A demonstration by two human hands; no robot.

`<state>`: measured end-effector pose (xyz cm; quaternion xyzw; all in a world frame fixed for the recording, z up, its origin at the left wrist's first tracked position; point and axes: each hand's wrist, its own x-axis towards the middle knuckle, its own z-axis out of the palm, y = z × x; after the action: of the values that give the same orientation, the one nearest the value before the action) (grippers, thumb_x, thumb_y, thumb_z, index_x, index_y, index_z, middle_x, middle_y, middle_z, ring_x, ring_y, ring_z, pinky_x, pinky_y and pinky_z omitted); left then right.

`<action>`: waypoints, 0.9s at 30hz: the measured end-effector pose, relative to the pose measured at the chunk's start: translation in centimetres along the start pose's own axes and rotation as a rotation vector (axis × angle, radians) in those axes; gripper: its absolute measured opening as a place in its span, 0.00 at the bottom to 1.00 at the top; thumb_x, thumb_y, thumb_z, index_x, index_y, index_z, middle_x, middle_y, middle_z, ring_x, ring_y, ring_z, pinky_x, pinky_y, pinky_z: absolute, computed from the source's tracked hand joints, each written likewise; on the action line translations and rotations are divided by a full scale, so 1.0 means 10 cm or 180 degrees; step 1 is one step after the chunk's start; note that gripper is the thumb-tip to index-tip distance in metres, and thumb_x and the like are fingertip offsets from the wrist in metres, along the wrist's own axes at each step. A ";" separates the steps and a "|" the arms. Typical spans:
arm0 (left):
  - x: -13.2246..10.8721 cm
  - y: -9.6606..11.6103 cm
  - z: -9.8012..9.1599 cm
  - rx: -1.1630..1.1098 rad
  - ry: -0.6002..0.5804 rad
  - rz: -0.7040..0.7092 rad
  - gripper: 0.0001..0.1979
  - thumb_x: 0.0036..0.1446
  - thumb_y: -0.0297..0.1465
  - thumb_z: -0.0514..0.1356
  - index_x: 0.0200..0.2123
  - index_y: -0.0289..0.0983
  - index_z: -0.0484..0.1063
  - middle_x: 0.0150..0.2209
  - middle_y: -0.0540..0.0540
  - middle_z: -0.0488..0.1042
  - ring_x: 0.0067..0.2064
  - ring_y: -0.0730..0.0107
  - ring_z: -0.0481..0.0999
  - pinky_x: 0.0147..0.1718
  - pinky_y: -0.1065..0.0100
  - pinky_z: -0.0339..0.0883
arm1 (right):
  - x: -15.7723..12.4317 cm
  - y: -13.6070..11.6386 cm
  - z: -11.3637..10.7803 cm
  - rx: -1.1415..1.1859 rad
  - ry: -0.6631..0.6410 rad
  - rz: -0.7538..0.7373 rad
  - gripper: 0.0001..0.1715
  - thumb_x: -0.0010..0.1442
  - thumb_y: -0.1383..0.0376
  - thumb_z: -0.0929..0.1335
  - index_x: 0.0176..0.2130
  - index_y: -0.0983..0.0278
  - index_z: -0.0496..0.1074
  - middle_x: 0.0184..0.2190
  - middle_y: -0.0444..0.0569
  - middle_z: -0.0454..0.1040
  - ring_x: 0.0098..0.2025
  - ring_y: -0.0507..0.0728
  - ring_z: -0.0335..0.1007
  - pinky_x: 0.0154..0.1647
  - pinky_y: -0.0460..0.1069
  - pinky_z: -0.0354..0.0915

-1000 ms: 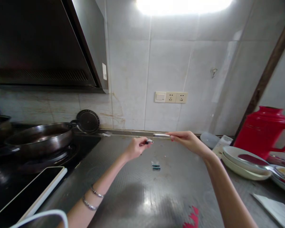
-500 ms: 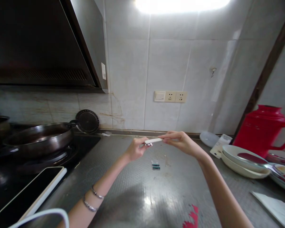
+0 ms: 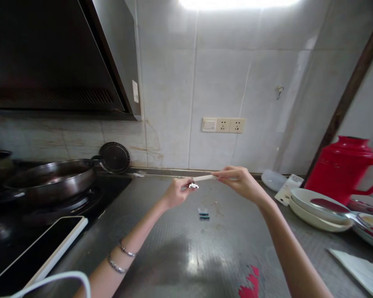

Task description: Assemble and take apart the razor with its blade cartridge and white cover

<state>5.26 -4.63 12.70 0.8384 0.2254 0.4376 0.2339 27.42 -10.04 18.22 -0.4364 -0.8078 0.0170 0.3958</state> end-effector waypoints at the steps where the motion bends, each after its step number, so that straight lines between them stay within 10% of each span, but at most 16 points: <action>1: 0.00 0.00 0.00 0.0002 0.0003 -0.0013 0.08 0.54 0.30 0.56 0.32 0.32 0.73 0.32 0.46 0.75 0.34 0.72 0.73 0.35 0.73 0.66 | 0.00 0.00 0.00 0.0083 -0.0048 -0.0011 0.16 0.56 0.58 0.65 0.40 0.61 0.76 0.31 0.50 0.75 0.33 0.54 0.70 0.35 0.47 0.62; 27: 0.01 -0.02 -0.02 0.0008 0.0064 -0.0100 0.07 0.52 0.30 0.57 0.31 0.32 0.72 0.28 0.48 0.74 0.31 0.74 0.71 0.34 0.74 0.66 | 0.02 0.11 0.04 0.0430 -0.0349 -0.0113 0.17 0.56 0.57 0.65 0.42 0.61 0.76 0.31 0.48 0.74 0.31 0.53 0.68 0.33 0.46 0.61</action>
<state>5.09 -4.38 12.79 0.8306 0.2414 0.4420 0.2375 27.85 -9.08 17.64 -0.3927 -0.8329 0.0882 0.3798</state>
